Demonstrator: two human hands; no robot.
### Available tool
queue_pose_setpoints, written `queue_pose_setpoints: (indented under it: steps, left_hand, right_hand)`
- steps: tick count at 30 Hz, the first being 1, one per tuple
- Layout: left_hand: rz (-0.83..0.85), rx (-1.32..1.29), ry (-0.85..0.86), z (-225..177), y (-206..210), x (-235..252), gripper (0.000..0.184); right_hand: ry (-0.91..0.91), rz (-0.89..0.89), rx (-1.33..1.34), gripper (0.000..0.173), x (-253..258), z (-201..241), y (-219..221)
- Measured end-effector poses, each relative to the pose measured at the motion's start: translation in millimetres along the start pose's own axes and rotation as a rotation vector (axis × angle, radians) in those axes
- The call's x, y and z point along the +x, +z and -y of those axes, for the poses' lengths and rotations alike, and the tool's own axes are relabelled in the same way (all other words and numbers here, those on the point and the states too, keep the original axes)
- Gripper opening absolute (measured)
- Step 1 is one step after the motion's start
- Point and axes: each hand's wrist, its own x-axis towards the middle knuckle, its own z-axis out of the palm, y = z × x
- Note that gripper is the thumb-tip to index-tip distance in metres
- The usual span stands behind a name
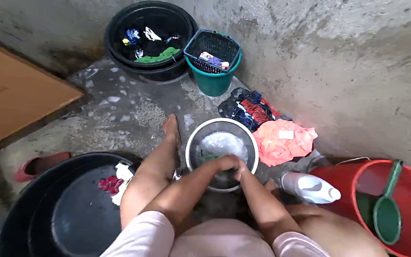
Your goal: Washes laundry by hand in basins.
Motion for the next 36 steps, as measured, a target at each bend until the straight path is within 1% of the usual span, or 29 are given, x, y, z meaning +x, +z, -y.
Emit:
queue_pose_setpoints:
  steps: [2,3,4,5,6,8,9,10,11,12,13,15,16,17,18,20,21,23,24,25,26,27,28,29,30,32,34,36]
  left_hand:
    - [-0.013,-0.190,0.043,-50,-8,-37,0.038]
    - [-0.024,-0.279,0.086,-68,-13,-55,0.037]
    - [-0.040,-0.371,0.139,-79,-19,-70,0.038]
    - [-0.084,-0.474,0.179,-84,-25,-82,0.040]
    - [-0.181,-0.576,0.192,-84,-31,-91,0.040]
    - [-0.506,-0.724,0.132,-75,-43,-97,0.035]
    - [-0.674,-0.734,0.086,-64,-52,-93,0.042]
    - [-0.799,-0.699,0.042,-49,-58,-85,0.052]
    - [-0.855,-0.661,0.001,-33,-60,-78,0.064]
    - [-0.851,-0.687,-0.016,-20,-58,-72,0.072]
    - [-0.815,-0.792,-0.001,-15,-54,-68,0.074]
    - [-0.736,-1.095,0.081,-29,-42,-68,0.071]
    - [-0.696,-1.201,0.132,-41,-39,-71,0.070]
    - [-0.677,-1.235,0.170,-52,-36,-75,0.068]
    - [-0.700,-1.197,0.186,-60,-34,-78,0.062]
    - [-0.809,-0.957,0.214,-73,-29,-79,0.053]
    - [-0.835,-0.800,0.245,-78,-26,-80,0.050]
    - [-0.832,-0.446,0.307,-82,-19,-82,0.045]
    - [-0.834,-0.246,0.331,-82,-15,-81,0.047]
    - [-0.842,-0.052,0.350,-80,-11,-80,0.055]
    - [-0.865,0.099,0.370,-78,-6,-78,0.061]
    - [-0.911,0.167,0.384,-79,0,-77,0.062]
    - [-0.975,0.155,0.390,-83,7,-76,0.056]
    - [-1.050,0.079,0.372,-89,13,-76,0.046]
    - [-1.114,-0.055,0.328,-95,18,-76,0.042]
    - [-1.179,-0.432,0.211,-106,19,-70,0.043]
    - [-1.149,-0.696,0.165,-106,15,-66,0.043]
    - [-1.101,-0.788,0.165,-98,9,-62,0.039]
  right_hand:
    - [-0.097,0.048,0.145,0.048,-19,6,6]
    - [-0.125,0.074,0.198,0.051,-24,11,10]
    - [-0.146,0.078,0.253,0.051,-32,17,18]
    - [-0.171,0.054,0.315,0.047,-43,24,29]
    - [-0.189,0.038,0.386,0.039,-55,31,41]
    - [-0.206,0.041,0.477,0.023,-86,45,64]
    - [-0.200,0.081,0.492,0.019,-105,53,73]
    - [-0.191,0.143,0.496,0.019,-124,59,81]
    - [-0.174,0.213,0.499,0.022,-141,64,86]
    - [-0.159,0.278,0.501,0.024,-156,67,90]
    - [-0.155,0.330,0.490,0.027,-169,71,94]
    - [-0.189,0.372,0.413,0.032,-177,79,94]
    - [-0.219,0.351,0.365,0.034,-173,82,91]
    - [-0.252,0.308,0.310,0.035,-164,83,85]
    - [-0.279,0.232,0.253,0.036,-154,83,81]
    - [-0.308,0.093,0.190,0.044,-139,80,72]
    - [-0.282,0.123,0.220,0.051,-133,78,66]
    - [-0.216,0.317,0.350,0.068,-128,73,59]
    - [-0.222,0.404,0.429,0.071,-132,72,61]
    - [-0.267,0.461,0.498,0.069,-137,71,66]
    - [-0.331,0.467,0.557,0.060,-141,69,73]
    - [-0.418,0.424,0.586,0.049,-147,66,83]
    - [-0.520,0.346,0.555,0.043,-152,62,92]
    - [-0.619,0.250,0.440,0.041,-156,58,99]
    - [-0.715,0.143,0.268,0.040,-157,55,103]
    - [-0.861,-0.082,-0.088,0.041,-154,59,103]
    - [-0.937,-0.216,-0.367,0.043,-152,62,100]
    - [-1.036,-0.282,-0.552,0.042,-151,61,98]
